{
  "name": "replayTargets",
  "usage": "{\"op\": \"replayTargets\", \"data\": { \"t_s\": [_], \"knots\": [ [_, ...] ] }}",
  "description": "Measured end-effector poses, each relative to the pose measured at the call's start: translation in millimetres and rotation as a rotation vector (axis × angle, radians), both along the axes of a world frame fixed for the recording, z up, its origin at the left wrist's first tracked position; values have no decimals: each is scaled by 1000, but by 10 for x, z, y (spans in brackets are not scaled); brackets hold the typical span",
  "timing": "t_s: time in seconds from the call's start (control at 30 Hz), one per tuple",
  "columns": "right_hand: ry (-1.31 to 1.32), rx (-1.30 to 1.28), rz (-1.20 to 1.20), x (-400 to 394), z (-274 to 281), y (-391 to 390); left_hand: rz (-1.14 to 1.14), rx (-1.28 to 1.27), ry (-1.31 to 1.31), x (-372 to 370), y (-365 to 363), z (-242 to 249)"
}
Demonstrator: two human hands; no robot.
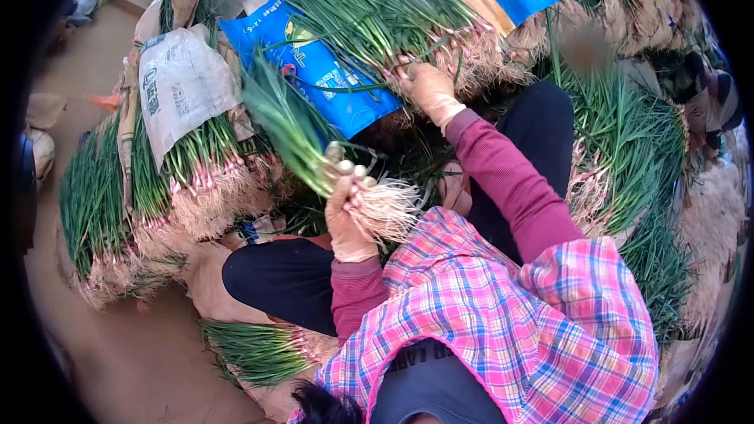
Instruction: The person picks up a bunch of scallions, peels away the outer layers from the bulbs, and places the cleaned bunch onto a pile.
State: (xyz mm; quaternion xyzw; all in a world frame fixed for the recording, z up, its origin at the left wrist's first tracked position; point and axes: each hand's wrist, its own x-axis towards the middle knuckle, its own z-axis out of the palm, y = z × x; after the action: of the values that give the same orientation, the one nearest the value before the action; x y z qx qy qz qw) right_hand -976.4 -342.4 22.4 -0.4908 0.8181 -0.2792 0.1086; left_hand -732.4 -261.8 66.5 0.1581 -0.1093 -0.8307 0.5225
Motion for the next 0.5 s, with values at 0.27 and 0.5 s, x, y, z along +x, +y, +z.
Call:
{"op": "replayTargets", "data": {
  "t_s": [0.27, 0.5],
  "knots": [
    [-571, -233, 626, 683, 339, 1019, -153, 144, -203, -54, -95, -250],
    [-1401, 89, 588, 789, 142, 388, -157, 157, -170, -77, -37, -127]
  ]
}}
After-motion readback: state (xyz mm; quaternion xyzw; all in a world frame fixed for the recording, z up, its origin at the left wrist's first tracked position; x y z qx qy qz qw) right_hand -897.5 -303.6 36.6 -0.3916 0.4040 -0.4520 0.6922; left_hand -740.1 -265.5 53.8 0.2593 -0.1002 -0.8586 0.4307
